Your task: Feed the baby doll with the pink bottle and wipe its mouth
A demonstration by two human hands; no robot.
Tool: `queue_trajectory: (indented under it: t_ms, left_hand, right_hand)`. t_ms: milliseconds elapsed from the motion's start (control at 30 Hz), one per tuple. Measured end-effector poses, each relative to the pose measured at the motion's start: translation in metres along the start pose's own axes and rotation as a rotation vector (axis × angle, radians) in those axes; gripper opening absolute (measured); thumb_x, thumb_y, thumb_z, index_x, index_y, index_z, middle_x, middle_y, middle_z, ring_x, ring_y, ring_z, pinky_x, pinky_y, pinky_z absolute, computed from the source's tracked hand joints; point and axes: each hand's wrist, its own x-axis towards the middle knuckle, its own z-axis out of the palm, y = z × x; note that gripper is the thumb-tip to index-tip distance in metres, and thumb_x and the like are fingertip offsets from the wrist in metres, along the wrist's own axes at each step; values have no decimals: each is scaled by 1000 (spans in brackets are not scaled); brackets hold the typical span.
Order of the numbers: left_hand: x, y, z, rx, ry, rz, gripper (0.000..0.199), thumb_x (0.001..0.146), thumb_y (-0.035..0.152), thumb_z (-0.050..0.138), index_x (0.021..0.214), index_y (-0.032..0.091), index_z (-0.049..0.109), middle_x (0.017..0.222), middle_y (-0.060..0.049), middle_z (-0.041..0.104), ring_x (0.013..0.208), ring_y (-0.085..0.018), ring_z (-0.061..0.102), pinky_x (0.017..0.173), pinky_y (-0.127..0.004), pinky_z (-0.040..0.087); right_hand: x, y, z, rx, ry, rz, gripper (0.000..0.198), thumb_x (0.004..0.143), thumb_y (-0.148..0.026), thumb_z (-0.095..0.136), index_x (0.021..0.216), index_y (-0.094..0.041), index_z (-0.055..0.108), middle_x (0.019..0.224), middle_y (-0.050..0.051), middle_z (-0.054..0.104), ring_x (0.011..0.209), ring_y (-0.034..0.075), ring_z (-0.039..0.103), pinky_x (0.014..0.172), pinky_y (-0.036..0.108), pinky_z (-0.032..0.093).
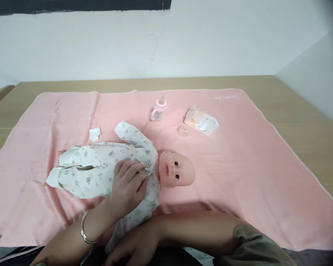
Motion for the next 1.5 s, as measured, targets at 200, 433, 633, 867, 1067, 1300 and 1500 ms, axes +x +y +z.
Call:
queue_trajectory:
  t_ms: [200, 433, 633, 867, 1067, 1300, 1500]
  left_hand:
    - [0, 0, 0, 11, 13, -3, 18, 103, 4, 71, 102, 22, 66, 107, -7, 82, 103, -26, 74, 98, -47, 56]
    - [-2, 0, 0, 16, -8, -30, 16, 107, 8, 68, 104, 23, 70, 108, -6, 84, 103, -26, 76, 99, -48, 57]
    - [-3, 0, 0, 12, -8, -22, 14, 107, 8, 69, 106, 22, 71, 108, -6, 85, 105, -25, 75, 100, -47, 57]
    - [0, 2, 0, 23, 15, -11, 16, 104, 7, 71, 102, 23, 70, 107, -6, 86, 104, -25, 77, 99, -47, 57]
    - [2, 4, 0, 62, 5, -12, 14, 105, 8, 69, 110, 21, 71, 105, -6, 87, 101, -26, 77, 98, -47, 57]
    - [2, 5, 2, 84, 4, -31, 17, 107, 9, 65, 118, 21, 69, 104, -6, 86, 101, -27, 77, 100, -46, 55]
    - [-2, 7, 3, 82, -2, -32, 13, 105, 9, 66, 109, 22, 67, 105, -5, 86, 98, -26, 76, 98, -45, 55]
  right_hand:
    - [-2, 0, 1, -25, -28, 65, 49, 92, -26, 86, 132, -11, 62, 166, 27, 59, 169, 32, 50, 137, 26, 39]
    - [-6, -7, 4, -39, -18, 125, 49, 95, -18, 82, 140, -10, 63, 175, 28, 52, 171, 34, 46, 140, 28, 36]
    - [-5, -6, 3, -51, -33, 107, 54, 96, -16, 82, 145, -6, 60, 174, 32, 50, 171, 36, 45, 141, 30, 35]
    - [-6, -6, 3, -86, -41, 86, 53, 100, -17, 78, 147, -5, 58, 174, 33, 50, 171, 37, 45, 142, 32, 35]
    - [-5, -5, 4, -50, -37, 123, 54, 96, -18, 82, 144, -8, 60, 175, 31, 50, 171, 37, 44, 141, 32, 35]
    - [-12, -15, 7, -49, -2, 147, 48, 97, -14, 79, 143, -10, 63, 175, 27, 52, 171, 32, 46, 140, 30, 37]
    - [-20, -24, 13, -16, 20, 155, 47, 101, -14, 77, 145, -9, 64, 178, 26, 48, 173, 30, 43, 143, 29, 33]
